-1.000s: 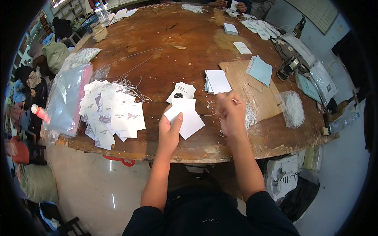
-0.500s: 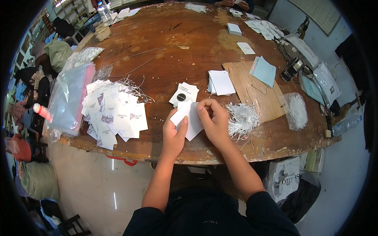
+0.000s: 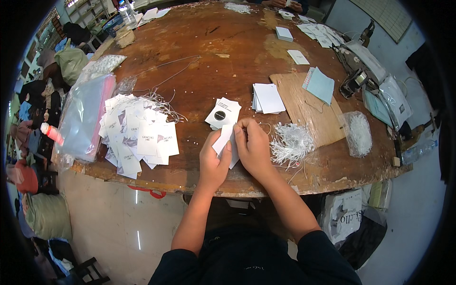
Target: The person repeatedly picks small white paper cards and thin white strings from a wooden table, places a string on each card, and stacks the assembled units. The person handles the items one at a time and maintains separate piles of cards and strings throughout.
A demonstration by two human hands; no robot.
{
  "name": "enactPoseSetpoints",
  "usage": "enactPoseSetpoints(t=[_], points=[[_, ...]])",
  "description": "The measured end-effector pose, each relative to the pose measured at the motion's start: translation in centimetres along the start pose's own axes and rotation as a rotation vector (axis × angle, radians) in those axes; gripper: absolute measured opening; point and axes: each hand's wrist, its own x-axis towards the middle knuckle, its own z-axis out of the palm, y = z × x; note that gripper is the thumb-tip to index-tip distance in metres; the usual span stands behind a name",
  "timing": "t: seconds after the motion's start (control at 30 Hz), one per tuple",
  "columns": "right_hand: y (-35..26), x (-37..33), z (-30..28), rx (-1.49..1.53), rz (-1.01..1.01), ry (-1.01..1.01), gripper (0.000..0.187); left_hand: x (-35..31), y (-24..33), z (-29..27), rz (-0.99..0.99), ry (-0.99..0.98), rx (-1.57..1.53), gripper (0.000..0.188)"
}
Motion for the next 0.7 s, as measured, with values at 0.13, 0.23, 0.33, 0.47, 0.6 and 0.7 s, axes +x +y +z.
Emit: enactPoseSetpoints(t=[0.13,0.23,0.33,0.47,0.6,0.7], points=[[-0.2,0.0,-0.4,0.069,0.088,-0.034,0.012,0.0,0.2,0.1,0.09,0.017,0.198,0.035],[-0.6,0.5,-1.7,0.353,0.411,-0.146,0.014,0.4,0.4,-0.1,0.366,0.038,0.493,0.036],[-0.6,1.2,-3.6,0.801,0.68,-0.25,0.014,0.4,0.9,-0.2,0.537,0.085,0.79,0.034],[0.1,1.7,-4.2,0.788,0.647,-0.317,0.015,0.0,1.7,-0.2,0.63,0.058,0.928,0.027],[1.9,3.4,-4.7,0.36,0.543,-0.177,0.022,-0.6,2.0,-2.2,0.67,-0.004,0.973,0.023],[3.7,5.3,-5.8,0.274,0.401,0.063,0.024,0.1,1.6,-6.0,0.592,0.077,1.06,0.03]])
